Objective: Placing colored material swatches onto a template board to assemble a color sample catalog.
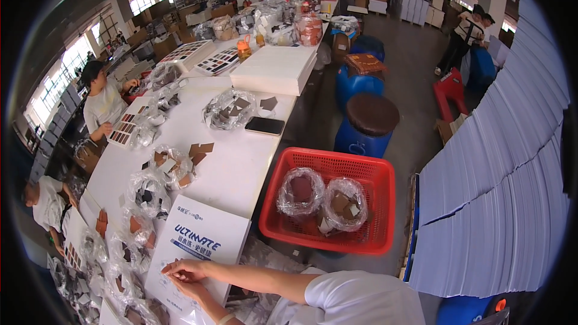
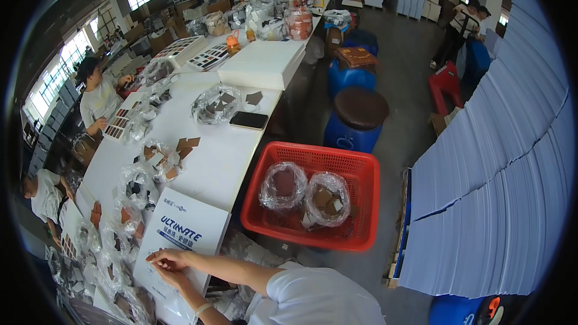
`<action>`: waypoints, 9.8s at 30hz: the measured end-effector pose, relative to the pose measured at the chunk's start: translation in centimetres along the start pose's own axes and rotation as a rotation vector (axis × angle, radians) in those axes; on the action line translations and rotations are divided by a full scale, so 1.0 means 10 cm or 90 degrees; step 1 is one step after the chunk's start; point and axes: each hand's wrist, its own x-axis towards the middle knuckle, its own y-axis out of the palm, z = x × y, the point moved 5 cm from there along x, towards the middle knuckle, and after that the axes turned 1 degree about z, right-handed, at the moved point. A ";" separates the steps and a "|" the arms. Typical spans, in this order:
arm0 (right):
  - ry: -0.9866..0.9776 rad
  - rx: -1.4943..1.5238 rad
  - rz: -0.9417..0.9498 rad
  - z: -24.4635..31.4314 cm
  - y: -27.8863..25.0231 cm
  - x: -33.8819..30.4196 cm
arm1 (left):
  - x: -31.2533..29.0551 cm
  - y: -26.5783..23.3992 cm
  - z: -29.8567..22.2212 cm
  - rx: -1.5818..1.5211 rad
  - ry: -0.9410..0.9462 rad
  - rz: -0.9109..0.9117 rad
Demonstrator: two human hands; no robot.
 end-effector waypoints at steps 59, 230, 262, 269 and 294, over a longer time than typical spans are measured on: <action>-0.027 -0.156 -0.240 0.09 0.04 -0.22 | -0.31 0.32 -0.17 0.264 0.012 -0.166; -0.468 -0.396 0.588 2.27 2.20 -0.59 | 2.85 -0.27 -0.78 1.286 -0.020 0.159; -0.120 -1.380 -0.030 1.22 -0.18 2.83 | 2.21 -0.45 -0.75 0.581 0.230 -0.208; 0.172 -1.819 -0.014 1.06 -0.26 3.22 | 2.10 -0.43 -0.85 0.622 0.286 -0.265; 0.653 -2.004 0.211 0.76 -0.27 3.62 | 2.11 -0.43 -0.75 0.549 0.223 -0.322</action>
